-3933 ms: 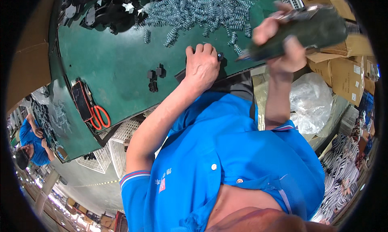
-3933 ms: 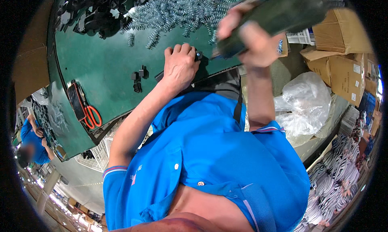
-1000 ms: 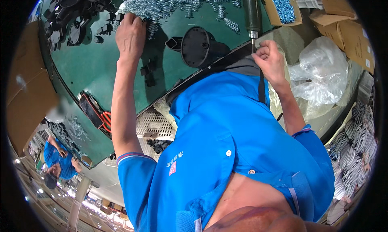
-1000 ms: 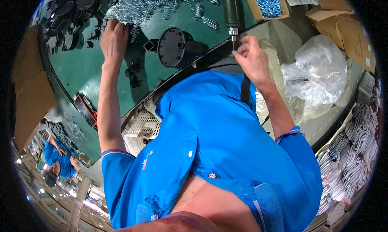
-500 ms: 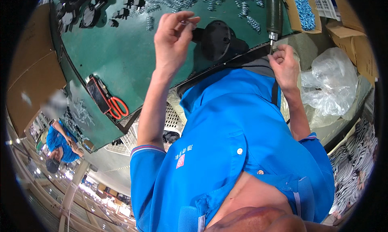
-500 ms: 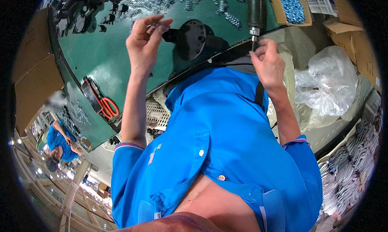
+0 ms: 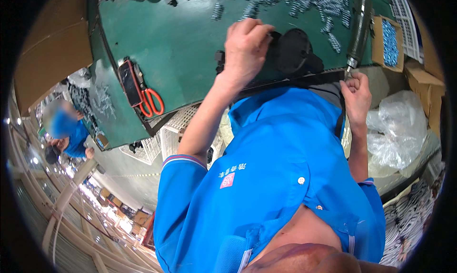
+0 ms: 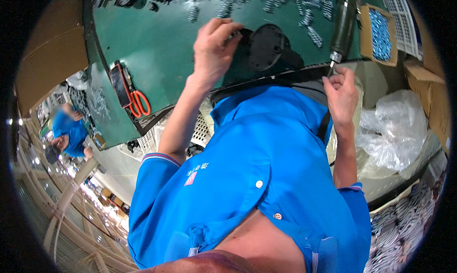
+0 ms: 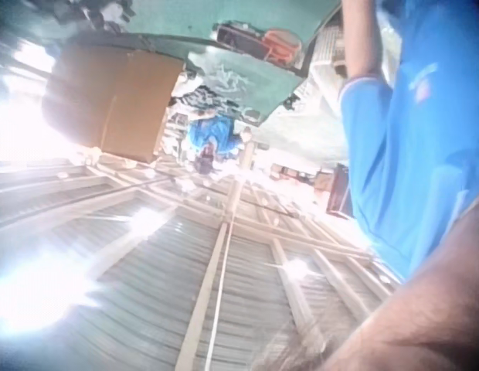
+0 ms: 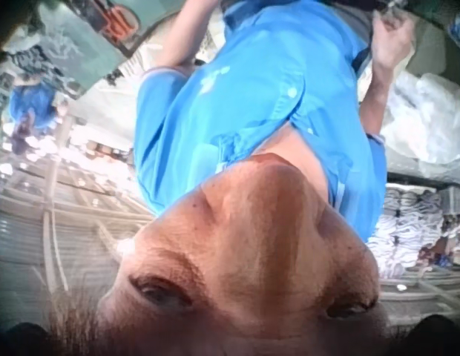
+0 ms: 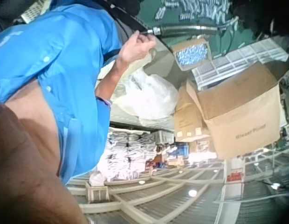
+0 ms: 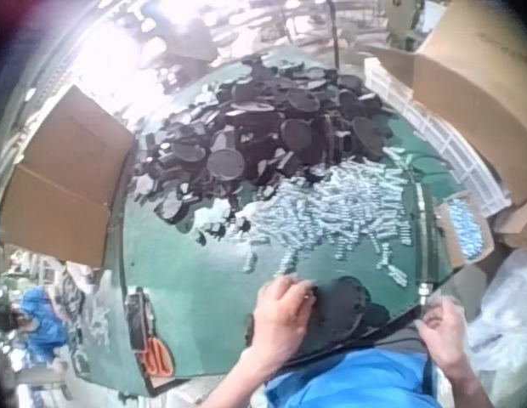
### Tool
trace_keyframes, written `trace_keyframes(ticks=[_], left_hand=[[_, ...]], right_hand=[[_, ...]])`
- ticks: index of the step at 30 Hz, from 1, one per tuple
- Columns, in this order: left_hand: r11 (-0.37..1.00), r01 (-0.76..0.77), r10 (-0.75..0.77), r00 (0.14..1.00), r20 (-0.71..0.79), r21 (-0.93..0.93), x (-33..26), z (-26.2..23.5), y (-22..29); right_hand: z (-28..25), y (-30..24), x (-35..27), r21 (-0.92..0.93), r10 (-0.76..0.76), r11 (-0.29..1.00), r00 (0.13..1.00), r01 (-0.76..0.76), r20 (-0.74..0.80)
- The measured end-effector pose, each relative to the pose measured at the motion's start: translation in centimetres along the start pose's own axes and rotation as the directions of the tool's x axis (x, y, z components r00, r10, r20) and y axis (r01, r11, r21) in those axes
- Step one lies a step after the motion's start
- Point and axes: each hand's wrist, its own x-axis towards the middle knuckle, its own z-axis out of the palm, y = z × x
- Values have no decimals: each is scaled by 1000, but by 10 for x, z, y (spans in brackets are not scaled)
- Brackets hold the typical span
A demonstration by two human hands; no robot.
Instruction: The person assembles small black plastic components with metal springs on a green workbench. They insert springs into the parts and use a power screwdriver to fasten screws, repeating the process for multiple units.
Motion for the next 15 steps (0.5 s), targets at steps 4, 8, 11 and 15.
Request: trace_keyframes(ticks=[4,8,11,15], left_hand=[[995,89,-82,984,-160,36,-18,-6,10],[918,303,-221,927,-304,257,-49,-28,-15],[840,520,-466,838,-284,155,-73,-43,-33],[827,519,-492,854,-171,216,-80,-45,-33]], right_hand=[[5,-1,-5,15,19,1000,999,-19,-43],[6,-4,-6,-23,10,1000,998,-11,-68],[3,-14,-5,-137,-18,991,999,11,-46],[4,-17,-3,-163,-19,987,998,9,-57]])
